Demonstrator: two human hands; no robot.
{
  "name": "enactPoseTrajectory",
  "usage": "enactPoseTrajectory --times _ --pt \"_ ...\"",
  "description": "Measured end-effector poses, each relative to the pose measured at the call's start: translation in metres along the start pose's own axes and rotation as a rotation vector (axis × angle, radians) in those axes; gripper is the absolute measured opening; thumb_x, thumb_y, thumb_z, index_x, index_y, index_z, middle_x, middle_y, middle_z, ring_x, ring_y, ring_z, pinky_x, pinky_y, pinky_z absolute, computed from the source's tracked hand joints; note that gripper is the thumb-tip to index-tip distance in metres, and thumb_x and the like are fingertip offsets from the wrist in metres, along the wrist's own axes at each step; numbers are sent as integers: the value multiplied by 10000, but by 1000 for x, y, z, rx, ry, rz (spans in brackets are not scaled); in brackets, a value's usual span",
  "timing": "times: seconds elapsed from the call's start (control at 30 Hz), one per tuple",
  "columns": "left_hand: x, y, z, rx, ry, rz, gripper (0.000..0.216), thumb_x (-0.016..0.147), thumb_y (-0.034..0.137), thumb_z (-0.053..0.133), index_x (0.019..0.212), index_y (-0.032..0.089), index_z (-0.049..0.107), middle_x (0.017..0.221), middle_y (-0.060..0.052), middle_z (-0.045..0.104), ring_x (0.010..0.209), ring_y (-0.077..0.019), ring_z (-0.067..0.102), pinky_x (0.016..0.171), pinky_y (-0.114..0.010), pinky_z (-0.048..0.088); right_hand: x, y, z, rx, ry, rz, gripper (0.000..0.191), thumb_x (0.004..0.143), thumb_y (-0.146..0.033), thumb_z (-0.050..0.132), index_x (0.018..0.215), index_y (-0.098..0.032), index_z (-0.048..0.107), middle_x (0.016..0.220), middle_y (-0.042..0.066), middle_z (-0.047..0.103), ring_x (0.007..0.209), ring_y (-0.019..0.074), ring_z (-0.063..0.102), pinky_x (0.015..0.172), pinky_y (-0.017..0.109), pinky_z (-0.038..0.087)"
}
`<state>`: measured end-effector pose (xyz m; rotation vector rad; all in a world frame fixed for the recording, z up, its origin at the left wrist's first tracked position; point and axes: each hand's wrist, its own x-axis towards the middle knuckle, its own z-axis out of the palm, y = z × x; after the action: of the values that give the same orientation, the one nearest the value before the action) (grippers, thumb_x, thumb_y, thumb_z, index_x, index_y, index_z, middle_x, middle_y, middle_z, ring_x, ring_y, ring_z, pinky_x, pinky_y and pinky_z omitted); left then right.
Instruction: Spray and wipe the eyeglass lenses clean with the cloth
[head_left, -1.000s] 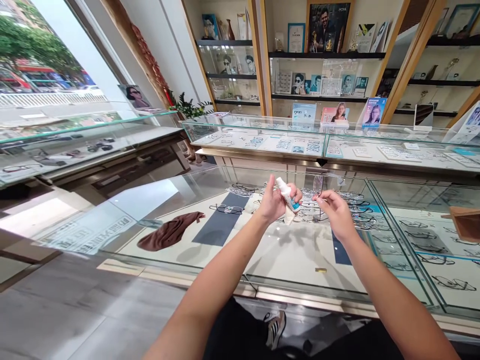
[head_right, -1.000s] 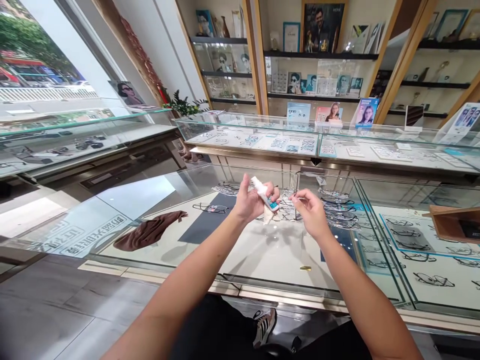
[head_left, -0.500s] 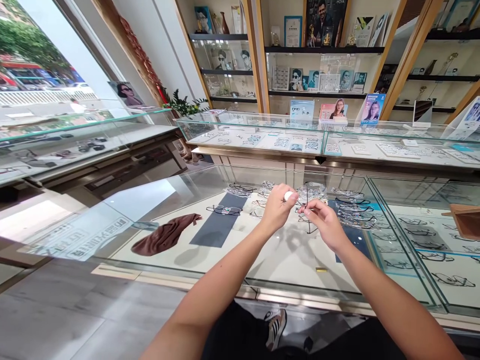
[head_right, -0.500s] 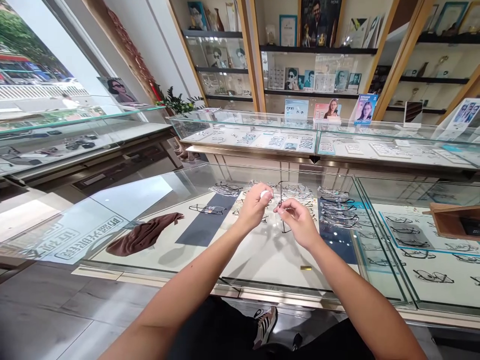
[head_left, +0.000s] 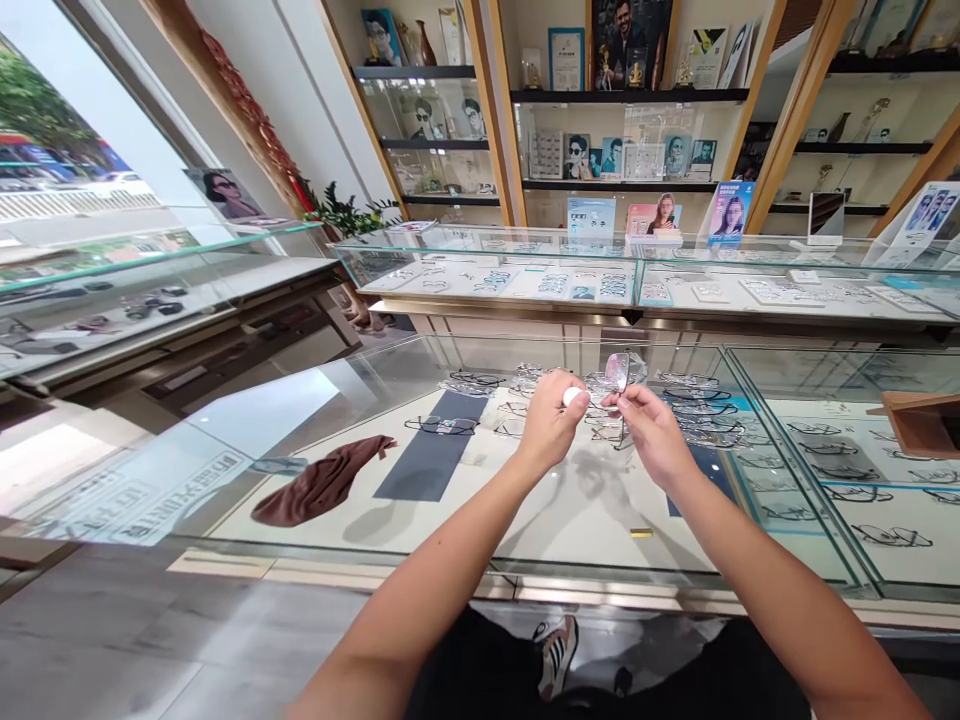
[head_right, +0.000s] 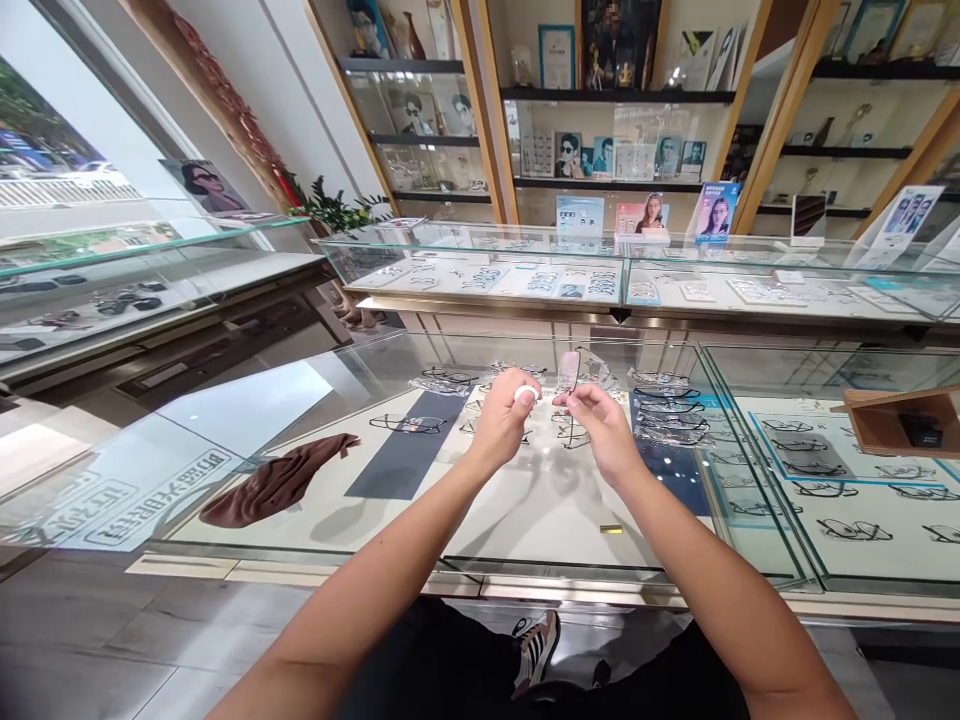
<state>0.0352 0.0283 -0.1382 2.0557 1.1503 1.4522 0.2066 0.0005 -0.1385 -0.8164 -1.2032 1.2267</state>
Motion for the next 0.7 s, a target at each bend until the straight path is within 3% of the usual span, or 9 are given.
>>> enactPoseTrajectory --times 0.3,0.43,0.57,0.7 --pt "-8 -3 3 95 -148 76 432 945 657 473 846 256 596 901 -87 618 923 -289 514 852 -424 424 4 -4 -2 88 53 -12 370 752 -554 838 825 -266 619 927 13 765 974 217 686 918 354 519" --pt "6 -8 -12 18 -75 -55 390 967 587 450 826 242 566 873 -66 603 866 -257 538 820 -396 433 6 -6 -10 75 74 -7 375 734 -554 839 834 -267 619 938 14 765 958 213 678 893 352 519" --pt "33 -38 -57 -49 162 -226 123 879 350 559 912 233 575 839 -24 586 758 -203 531 748 -344 449 11 -7 -22 86 103 -8 382 721 -536 860 824 -265 611 903 -4 757 876 186 659 801 325 511" --pt "54 -91 -131 120 357 -325 189 837 279 584 1019 230 571 871 -13 586 781 -193 538 791 -334 469 16 -8 -30 117 102 -15 384 704 -522 895 825 -265 637 887 -20 748 851 169 655 761 306 503"
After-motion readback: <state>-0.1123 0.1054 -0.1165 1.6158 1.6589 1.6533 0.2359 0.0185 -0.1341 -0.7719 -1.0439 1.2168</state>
